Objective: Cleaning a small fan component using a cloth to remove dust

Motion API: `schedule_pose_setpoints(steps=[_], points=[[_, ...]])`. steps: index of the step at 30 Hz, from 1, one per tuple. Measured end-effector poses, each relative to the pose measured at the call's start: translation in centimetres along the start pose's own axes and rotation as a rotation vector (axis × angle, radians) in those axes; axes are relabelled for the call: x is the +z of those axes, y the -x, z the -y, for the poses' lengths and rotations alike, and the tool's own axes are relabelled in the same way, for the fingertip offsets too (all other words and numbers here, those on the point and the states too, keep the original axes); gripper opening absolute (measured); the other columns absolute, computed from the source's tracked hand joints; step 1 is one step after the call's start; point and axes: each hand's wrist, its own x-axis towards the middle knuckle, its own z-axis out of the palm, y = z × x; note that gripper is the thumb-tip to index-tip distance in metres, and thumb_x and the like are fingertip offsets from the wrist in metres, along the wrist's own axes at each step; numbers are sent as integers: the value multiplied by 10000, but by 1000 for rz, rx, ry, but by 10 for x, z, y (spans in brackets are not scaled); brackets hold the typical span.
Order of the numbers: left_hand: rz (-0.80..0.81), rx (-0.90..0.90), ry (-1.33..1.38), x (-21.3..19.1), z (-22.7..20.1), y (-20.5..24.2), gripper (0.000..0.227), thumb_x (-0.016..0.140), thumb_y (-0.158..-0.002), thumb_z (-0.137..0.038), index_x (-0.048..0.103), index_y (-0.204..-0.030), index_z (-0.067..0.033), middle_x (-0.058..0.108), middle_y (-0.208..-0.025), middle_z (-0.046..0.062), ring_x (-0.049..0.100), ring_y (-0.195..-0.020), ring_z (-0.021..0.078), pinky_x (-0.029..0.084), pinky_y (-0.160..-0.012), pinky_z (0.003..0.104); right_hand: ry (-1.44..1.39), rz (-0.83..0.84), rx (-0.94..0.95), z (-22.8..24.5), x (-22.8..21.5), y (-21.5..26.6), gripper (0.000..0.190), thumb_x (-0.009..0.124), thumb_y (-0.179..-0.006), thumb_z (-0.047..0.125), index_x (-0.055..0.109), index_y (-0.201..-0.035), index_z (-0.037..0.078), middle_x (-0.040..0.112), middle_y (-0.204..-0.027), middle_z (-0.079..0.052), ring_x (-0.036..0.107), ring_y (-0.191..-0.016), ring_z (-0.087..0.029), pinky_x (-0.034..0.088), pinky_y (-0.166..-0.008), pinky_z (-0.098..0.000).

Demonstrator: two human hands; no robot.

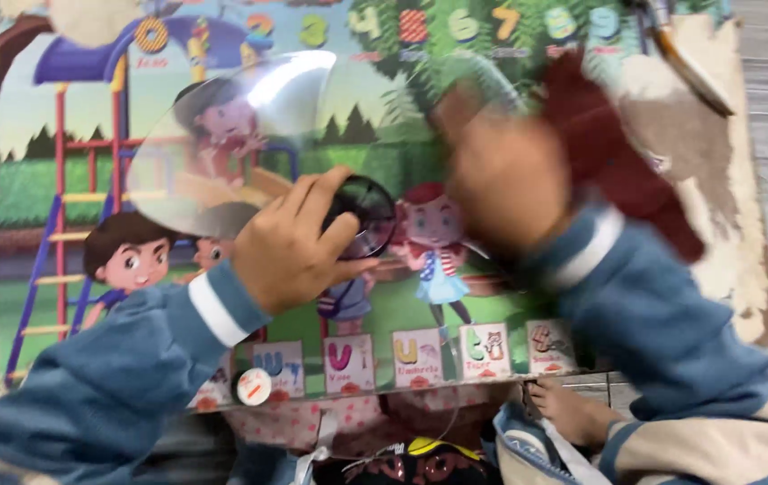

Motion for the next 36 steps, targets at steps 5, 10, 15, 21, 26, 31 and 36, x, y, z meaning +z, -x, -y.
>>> schedule_pose_setpoints(steps=[5, 10, 15, 21, 26, 31, 36], points=[[-11, -20, -46, 6, 0, 6, 445, 679, -962, -491, 596, -958, -53, 550, -1382, 262, 625, -1020, 374, 562, -792, 414, -116, 5, -332, -10, 0, -1, 501, 651, -965, 215, 623, -1465, 198, 675, -1192, 24, 526, -608, -103, 424, -497, -267], [-57, -57, 2, 4, -2, 5, 445, 683, -957, -476, 597, -956, -39, 552, -1382, 238, 635, -1070, 377, 557, -825, 423, -279, 47, -87, 12, -26, 5, 512, 664, -931, 140, 600, -1414, -15, 607, -930, -95, 540, -617, -247, 459, -554, -360], [-54, -34, -46, 6, 1, 6, 433, 728, -956, -429, 572, -930, -25, 549, -1356, 289, 652, -1087, 411, 575, -886, 452, -693, 149, -333, 1, -22, 18, 515, 686, -879, 116, 621, -1388, 62, 612, -910, -65, 558, -715, -231, 497, -642, -359], [-109, -75, -89, 7, 10, 1, 450, 715, -984, -453, 587, -945, -24, 554, -1374, 275, 646, -1064, 393, 577, -793, 421, -67, 50, -280, 10, -31, 18, 385, 605, -1002, 163, 630, -1375, 74, 527, -830, -18, 476, -597, -161, 419, -530, -318], [-57, -68, -133, 5, 23, 5, 448, 635, -1038, -478, 587, -971, -38, 555, -1372, 285, 656, -1059, 372, 602, -790, 409, -464, 49, -161, -15, 2, 28, 444, 725, -973, 20, 765, -1394, 154, 547, -810, -44, 429, -601, -183, 406, -535, -330], [-56, -48, -148, 7, 30, 5, 444, 651, -1010, -496, 597, -962, -58, 546, -1396, 265, 630, -1053, 356, 570, -755, 393, -600, 44, -388, 17, -29, 2, 276, 709, -955, 158, 752, -1223, 111, 564, -891, -59, 484, -696, -200, 419, -646, -350], [-43, -53, -93, 6, 34, 9, 435, 650, -1012, -472, 588, -947, -46, 530, -1428, 264, 634, -1060, 363, 561, -798, 402, -688, 104, -496, 12, -20, -11, 297, 709, -865, 213, 777, -1154, 191, 593, -1017, -80, 522, -805, -224, 421, -754, -354]])
